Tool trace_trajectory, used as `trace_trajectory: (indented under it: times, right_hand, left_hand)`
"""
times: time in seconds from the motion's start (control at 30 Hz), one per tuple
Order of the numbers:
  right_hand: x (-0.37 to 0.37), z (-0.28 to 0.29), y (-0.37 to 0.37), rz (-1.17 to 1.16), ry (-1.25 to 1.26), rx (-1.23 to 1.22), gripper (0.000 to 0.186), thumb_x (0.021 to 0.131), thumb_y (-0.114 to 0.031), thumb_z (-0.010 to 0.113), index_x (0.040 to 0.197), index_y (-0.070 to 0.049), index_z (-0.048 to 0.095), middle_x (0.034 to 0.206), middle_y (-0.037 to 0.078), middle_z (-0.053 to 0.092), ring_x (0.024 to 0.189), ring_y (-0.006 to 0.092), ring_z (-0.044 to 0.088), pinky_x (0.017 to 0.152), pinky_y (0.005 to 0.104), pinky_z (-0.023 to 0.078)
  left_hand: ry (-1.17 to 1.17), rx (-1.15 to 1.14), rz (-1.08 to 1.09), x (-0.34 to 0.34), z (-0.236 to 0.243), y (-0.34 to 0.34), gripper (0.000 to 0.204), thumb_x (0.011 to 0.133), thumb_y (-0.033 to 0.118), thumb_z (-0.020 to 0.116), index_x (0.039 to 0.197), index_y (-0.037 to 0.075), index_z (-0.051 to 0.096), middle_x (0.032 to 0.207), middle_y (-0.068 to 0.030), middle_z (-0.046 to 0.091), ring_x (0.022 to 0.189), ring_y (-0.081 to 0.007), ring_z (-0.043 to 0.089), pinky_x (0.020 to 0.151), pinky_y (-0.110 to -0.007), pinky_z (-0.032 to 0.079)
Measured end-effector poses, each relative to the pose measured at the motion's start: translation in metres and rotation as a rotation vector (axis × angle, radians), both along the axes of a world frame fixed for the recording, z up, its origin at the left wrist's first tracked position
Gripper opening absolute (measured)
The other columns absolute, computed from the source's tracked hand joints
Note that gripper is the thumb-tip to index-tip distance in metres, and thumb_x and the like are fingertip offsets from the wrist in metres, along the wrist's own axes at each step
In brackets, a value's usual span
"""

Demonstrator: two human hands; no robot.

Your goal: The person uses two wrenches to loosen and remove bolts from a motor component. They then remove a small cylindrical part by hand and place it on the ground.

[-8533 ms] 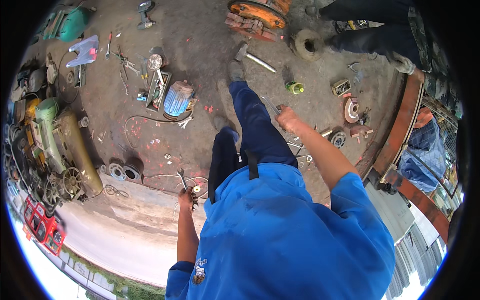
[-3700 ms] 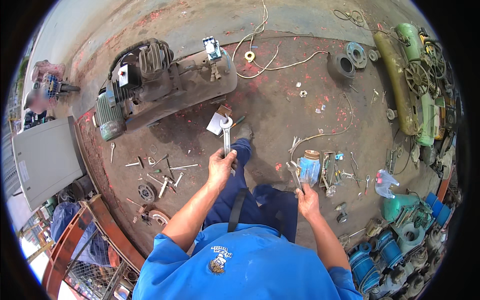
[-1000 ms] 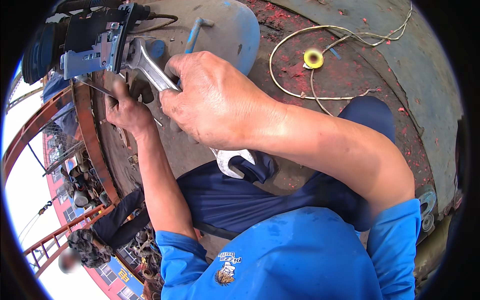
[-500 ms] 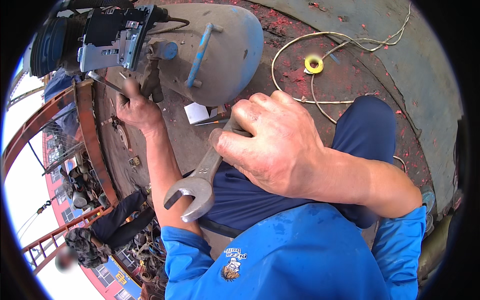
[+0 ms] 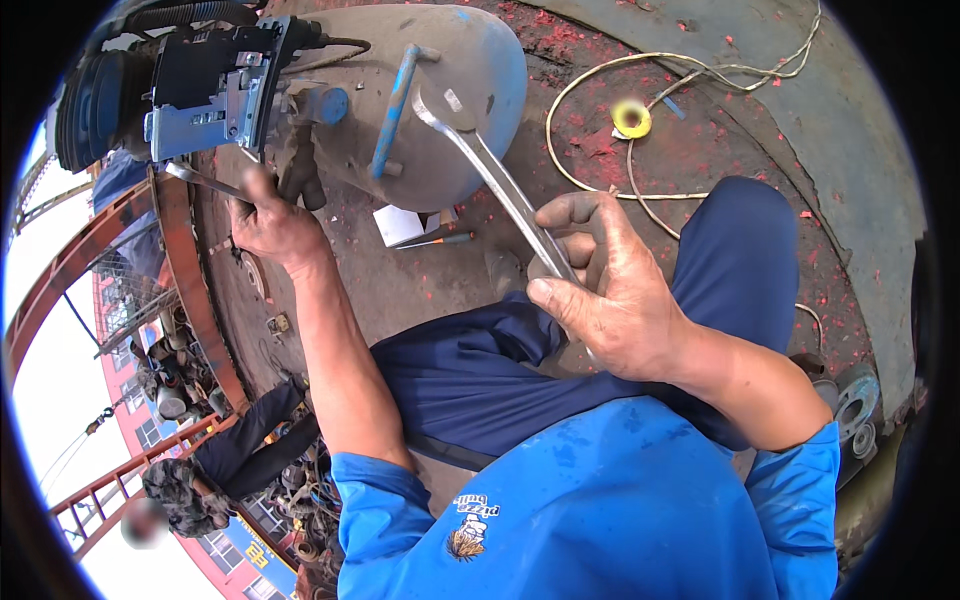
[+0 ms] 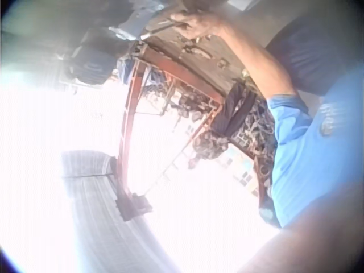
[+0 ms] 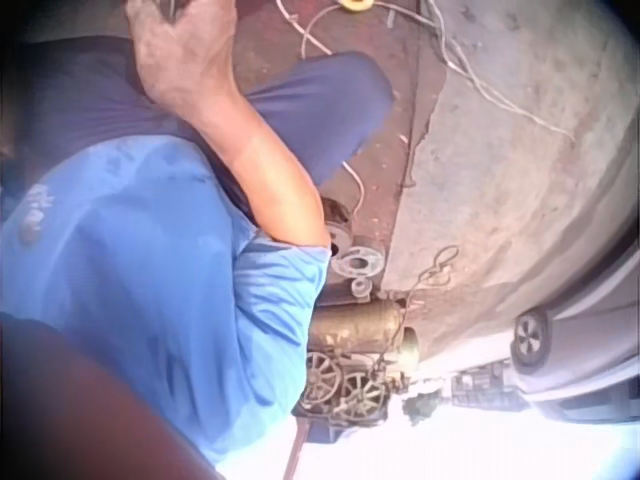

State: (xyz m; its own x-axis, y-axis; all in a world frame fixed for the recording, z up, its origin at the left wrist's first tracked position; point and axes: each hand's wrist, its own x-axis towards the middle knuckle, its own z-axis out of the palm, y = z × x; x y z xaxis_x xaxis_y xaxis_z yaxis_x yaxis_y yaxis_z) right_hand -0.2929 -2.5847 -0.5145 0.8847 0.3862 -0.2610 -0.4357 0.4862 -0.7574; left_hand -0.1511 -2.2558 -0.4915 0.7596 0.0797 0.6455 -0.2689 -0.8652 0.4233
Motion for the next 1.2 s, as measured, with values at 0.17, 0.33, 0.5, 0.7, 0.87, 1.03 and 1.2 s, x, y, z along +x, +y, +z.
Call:
trace_trajectory:
  times: [0.17, 0.33, 0.5, 0.7, 0.87, 1.03, 1.2]
  right_hand:
    - [0.043, 0.02, 0.004, 0.258, -0.248, -0.196, 0.025, 0.103, -0.014, 0.046, 0.12, 0.002, 0.055, 0.089, 0.01, 0.068, 0.07, 0.0124, 0.065, 0.063, 0.0302, 0.054]
    - [0.075, 0.024, 0.035, 0.276, -0.339, -0.273, 0.025, 0.101, -0.015, 0.046, 0.108, 0.006, 0.058, 0.078, 0.011, 0.069, 0.062, 0.0149, 0.065, 0.056, 0.0323, 0.052]
    - [0.086, 0.026, 0.057, 0.147, -0.443, -0.267, 0.022, 0.099, -0.014, 0.049, 0.102, 0.006, 0.058, 0.074, 0.013, 0.066, 0.06, 0.0183, 0.064, 0.055, 0.0347, 0.05]
    - [0.085, 0.025, 0.07, 0.034, -0.455, -0.252, 0.021, 0.097, -0.015, 0.053, 0.094, 0.005, 0.057, 0.067, 0.014, 0.061, 0.058, 0.0229, 0.062, 0.055, 0.0379, 0.048]
    - [0.077, 0.03, 0.085, -0.007, -0.383, -0.184, 0.02, 0.095, -0.014, 0.056, 0.09, 0.005, 0.056, 0.065, 0.018, 0.056, 0.06, 0.0277, 0.06, 0.058, 0.0421, 0.046]
    - [0.078, 0.032, 0.09, -0.022, -0.406, -0.204, 0.019, 0.096, -0.014, 0.056, 0.09, 0.004, 0.053, 0.067, 0.019, 0.057, 0.063, 0.0289, 0.062, 0.061, 0.043, 0.047]
    - [0.067, 0.036, 0.114, -0.129, -0.324, -0.249, 0.018, 0.096, -0.014, 0.054, 0.093, 0.003, 0.05, 0.068, 0.018, 0.058, 0.063, 0.0299, 0.061, 0.06, 0.0423, 0.047]
  left_hand:
    - [0.099, -0.584, 0.026, -0.009, 0.013, -0.043, 0.023, 0.091, 0.015, 0.059, 0.091, -0.008, 0.065, 0.082, -0.01, 0.065, 0.067, -0.0178, 0.065, 0.06, -0.029, 0.055]
    - [0.117, -0.55, 0.045, -0.01, 0.014, -0.043, 0.025, 0.091, 0.015, 0.059, 0.094, -0.008, 0.067, 0.081, -0.0099, 0.067, 0.064, -0.017, 0.063, 0.056, -0.028, 0.052]
    - [0.06, -0.504, 0.103, -0.011, 0.017, -0.055, 0.027, 0.091, 0.017, 0.06, 0.091, -0.008, 0.069, 0.083, -0.0096, 0.069, 0.071, -0.0145, 0.062, 0.063, -0.028, 0.05]
    - [0.078, -0.479, 0.086, -0.011, 0.016, -0.049, 0.028, 0.092, 0.02, 0.061, 0.09, -0.006, 0.069, 0.079, -0.0067, 0.068, 0.071, -0.0134, 0.06, 0.064, -0.028, 0.049]
    - [0.087, -0.511, 0.042, -0.006, 0.009, -0.033, 0.027, 0.093, 0.021, 0.061, 0.089, -0.005, 0.069, 0.078, -0.0056, 0.067, 0.067, -0.0125, 0.057, 0.06, -0.028, 0.046]
    - [0.056, -0.379, 0.046, -0.006, 0.015, -0.031, 0.026, 0.093, 0.017, 0.06, 0.082, -0.007, 0.062, 0.076, -0.0103, 0.066, 0.063, -0.0167, 0.065, 0.053, -0.028, 0.055]
    - [0.107, -0.577, -0.008, -0.008, 0.018, -0.031, 0.021, 0.093, 0.015, 0.061, 0.088, -0.006, 0.063, 0.077, -0.0117, 0.067, 0.064, -0.0169, 0.064, 0.057, -0.029, 0.052]
